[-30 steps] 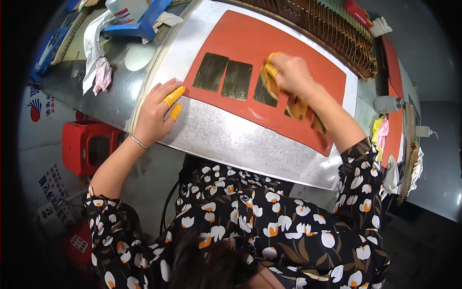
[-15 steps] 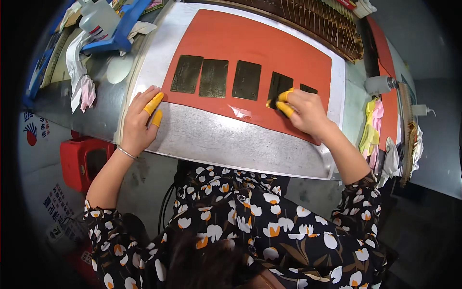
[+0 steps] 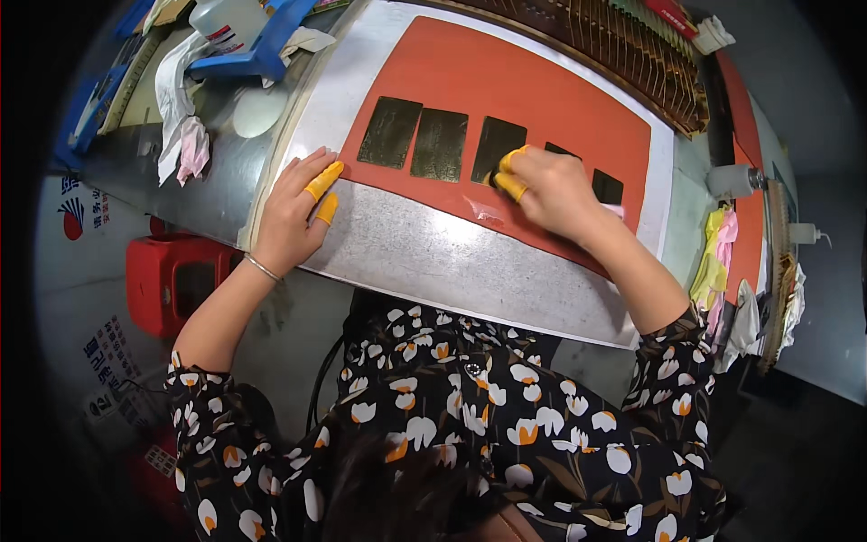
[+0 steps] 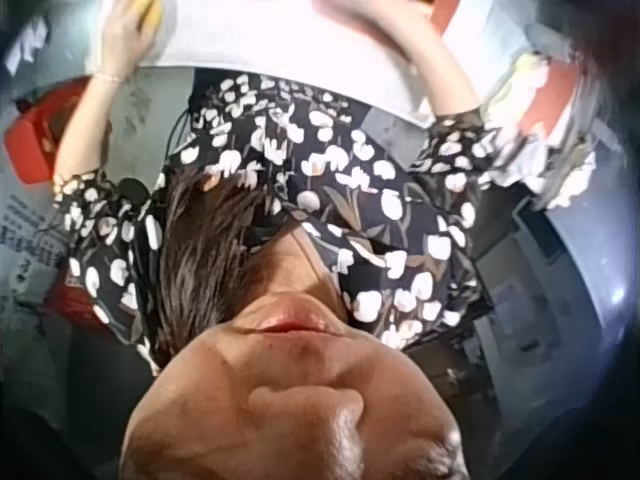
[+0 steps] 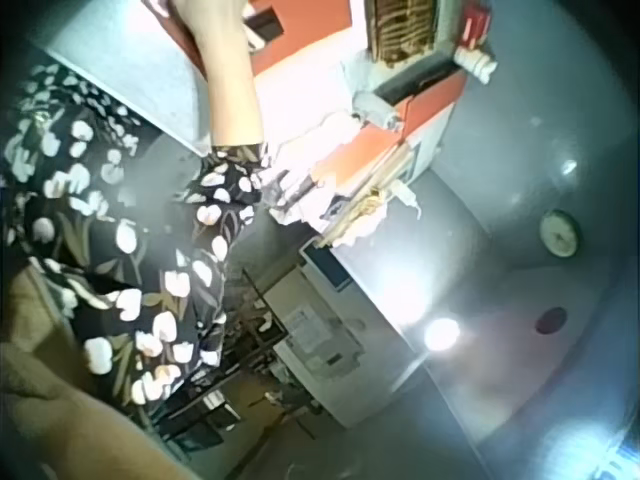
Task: The person retrieves a metal rack with gold-colored rectangular plates from an oven and places it on a workbench. They then remove several plates and wipe each one individually with a yellow cloth and liquid from a squeeze bottle, arranging the cleaned plates on a red mat.
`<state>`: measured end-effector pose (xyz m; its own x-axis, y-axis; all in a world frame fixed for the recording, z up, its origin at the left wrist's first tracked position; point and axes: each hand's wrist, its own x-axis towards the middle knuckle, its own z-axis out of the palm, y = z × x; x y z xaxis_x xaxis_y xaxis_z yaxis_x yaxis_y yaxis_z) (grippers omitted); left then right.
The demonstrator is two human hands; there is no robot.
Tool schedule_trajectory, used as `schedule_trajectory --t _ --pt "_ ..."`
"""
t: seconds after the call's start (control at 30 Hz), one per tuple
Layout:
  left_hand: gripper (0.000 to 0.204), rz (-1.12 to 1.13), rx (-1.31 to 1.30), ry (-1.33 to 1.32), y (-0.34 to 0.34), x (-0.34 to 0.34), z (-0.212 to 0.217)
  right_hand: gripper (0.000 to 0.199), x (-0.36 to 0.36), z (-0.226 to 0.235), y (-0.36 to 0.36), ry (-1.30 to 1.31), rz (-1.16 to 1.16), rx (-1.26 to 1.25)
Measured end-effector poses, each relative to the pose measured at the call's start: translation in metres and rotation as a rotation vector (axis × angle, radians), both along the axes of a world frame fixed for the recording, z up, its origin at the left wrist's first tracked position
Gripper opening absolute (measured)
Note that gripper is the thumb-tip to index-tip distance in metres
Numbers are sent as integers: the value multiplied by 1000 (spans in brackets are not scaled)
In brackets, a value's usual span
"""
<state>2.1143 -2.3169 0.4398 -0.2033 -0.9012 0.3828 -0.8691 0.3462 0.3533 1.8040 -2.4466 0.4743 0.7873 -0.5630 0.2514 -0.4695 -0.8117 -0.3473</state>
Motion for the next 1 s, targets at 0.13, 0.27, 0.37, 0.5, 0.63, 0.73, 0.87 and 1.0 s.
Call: schedule_trajectory --t 0.13,0.27,0.37,0.5,0.63,0.73,0.87,1.0 --pt "39 -3 19 23 0 -1 5 8 27 -6 -17 136 -85 -48" --pt "40 -8 38 36 2 2 3 6 27 -9 -14 79 8 -14" --pt "41 0 31 28 1 2 3 6 28 -10 -21 111 -55 -93" --pt "38 -9 37 40 1 1 6 11 28 -9 -19 28 123 7" --pt "38 -8 43 42 -2 0 7 5 28 3 -22 137 -40 -45" --pt "39 -3 19 52 1 0 6 9 2 13 -46 -39 -349 18" --pt "38 8 14 36 1 -2 3 16 -43 29 -24 -71 -445 208" --pt "39 -1 -3 26 -1 -4 4 17 -46 13 20 -27 -287 185"
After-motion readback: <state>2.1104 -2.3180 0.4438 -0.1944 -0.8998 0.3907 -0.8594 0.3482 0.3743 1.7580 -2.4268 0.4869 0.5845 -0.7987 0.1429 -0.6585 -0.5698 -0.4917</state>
